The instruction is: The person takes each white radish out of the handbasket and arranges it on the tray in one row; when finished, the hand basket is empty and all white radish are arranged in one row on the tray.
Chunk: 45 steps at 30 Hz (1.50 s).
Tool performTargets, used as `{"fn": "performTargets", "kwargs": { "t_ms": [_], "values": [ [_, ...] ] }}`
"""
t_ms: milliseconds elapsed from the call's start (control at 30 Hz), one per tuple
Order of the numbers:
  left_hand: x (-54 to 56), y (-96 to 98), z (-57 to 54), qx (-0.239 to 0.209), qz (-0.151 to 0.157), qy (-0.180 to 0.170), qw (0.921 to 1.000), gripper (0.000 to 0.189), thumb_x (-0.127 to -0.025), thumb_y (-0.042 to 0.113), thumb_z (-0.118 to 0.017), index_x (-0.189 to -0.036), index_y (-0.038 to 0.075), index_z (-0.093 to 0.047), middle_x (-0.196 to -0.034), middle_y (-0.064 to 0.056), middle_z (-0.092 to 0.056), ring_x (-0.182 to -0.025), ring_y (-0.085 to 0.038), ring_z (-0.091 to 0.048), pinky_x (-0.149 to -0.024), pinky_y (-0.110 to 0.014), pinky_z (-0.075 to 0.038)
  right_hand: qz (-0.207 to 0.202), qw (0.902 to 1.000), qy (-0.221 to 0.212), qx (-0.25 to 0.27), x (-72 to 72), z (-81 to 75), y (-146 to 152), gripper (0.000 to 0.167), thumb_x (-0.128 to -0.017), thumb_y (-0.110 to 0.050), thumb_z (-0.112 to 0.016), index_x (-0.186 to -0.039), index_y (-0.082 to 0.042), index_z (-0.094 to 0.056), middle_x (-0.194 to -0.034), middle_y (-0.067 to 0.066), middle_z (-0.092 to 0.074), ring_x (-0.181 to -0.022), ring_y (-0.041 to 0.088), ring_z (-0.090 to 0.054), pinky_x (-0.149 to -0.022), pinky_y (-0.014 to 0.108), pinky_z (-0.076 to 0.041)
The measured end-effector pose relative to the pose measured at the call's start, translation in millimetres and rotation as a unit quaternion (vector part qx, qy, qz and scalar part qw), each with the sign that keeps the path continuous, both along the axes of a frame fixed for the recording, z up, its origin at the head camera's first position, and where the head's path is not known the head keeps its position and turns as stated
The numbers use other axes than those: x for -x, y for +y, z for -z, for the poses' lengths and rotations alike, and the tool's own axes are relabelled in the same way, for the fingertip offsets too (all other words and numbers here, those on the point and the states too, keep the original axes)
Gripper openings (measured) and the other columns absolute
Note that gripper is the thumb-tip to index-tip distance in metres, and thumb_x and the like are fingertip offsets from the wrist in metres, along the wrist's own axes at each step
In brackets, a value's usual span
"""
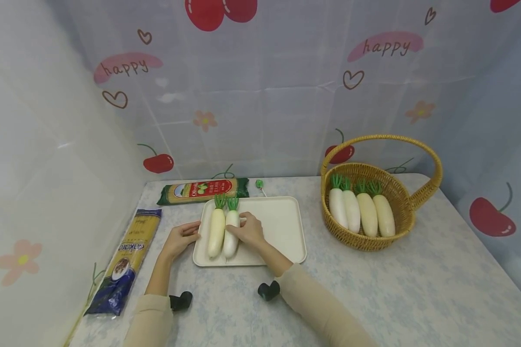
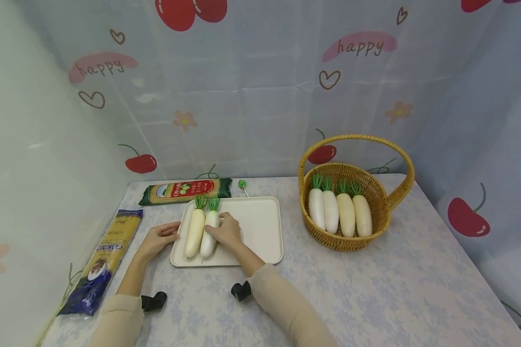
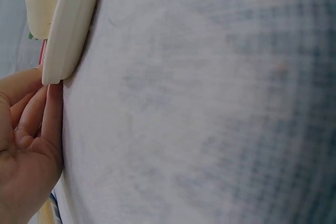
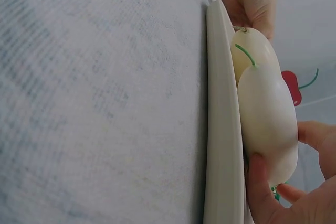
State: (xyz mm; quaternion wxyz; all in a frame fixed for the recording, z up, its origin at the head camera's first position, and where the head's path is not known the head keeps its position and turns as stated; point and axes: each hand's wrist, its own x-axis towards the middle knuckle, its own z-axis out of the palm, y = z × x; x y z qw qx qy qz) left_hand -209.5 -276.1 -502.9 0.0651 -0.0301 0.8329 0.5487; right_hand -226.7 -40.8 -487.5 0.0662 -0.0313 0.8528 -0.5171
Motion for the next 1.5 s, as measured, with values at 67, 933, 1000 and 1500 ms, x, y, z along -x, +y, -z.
{"fn": "performTargets", "kwargs": {
  "t_ms": [67,933,1000,1500],
  "values": [
    [0.4,-0.3,0.2,0.000,0.000,0.000,1.0000,0.048,-0.089,0.004,-0.063,-0.133,-0.006,-0.049,-0.132,-0.025,-0.050,-0.123,-0.035,-0.048,-0.081,-0.013,-0.046,-0.006,1.0000,0.000,0.003,-0.1,-0.3,1,0.059,-0.078,-0.033,-0.073,-0.122,0.002,-0.055,-0.093,0.014,-0.068,-0.080,0.022,-0.065,-0.066,0.031,-0.052],
    [3.5,-0.1,0.9,-0.005,-0.003,-0.003,1.0000,0.046,-0.089,0.002,-0.062,-0.133,-0.007,-0.049,-0.132,-0.026,-0.050,-0.123,-0.036,-0.048,-0.086,-0.020,-0.049,-0.040,0.9986,-0.016,0.032,-5.8,-1.7,9,0.057,-0.085,-0.032,-0.067,-0.125,0.004,-0.051,-0.094,0.015,-0.067,-0.059,0.016,-0.064,-0.060,0.026,-0.051],
    [3.2,-0.3,0.2,-0.004,-0.003,-0.002,1.0000,0.046,-0.089,0.002,-0.062,-0.133,-0.007,-0.049,-0.132,-0.026,-0.050,-0.122,-0.036,-0.049,-0.085,-0.020,-0.049,-0.045,0.9985,-0.016,0.026,-7.0,-2.7,11,0.057,-0.084,-0.031,-0.067,-0.125,0.005,-0.051,-0.093,0.014,-0.067,-0.059,0.016,-0.064,-0.062,0.028,-0.051],
    [1.4,-1.7,2.7,-0.007,0.002,0.005,1.0000,0.047,-0.089,0.003,-0.063,-0.132,-0.008,-0.049,-0.131,-0.026,-0.051,-0.122,-0.036,-0.049,-0.081,-0.013,-0.046,-0.046,0.9986,-0.024,0.011,-16.1,-3.8,21,0.058,-0.087,-0.032,-0.065,-0.130,0.003,-0.048,-0.090,0.011,-0.067,-0.055,0.018,-0.065,-0.073,0.033,-0.051]
  ]
}}
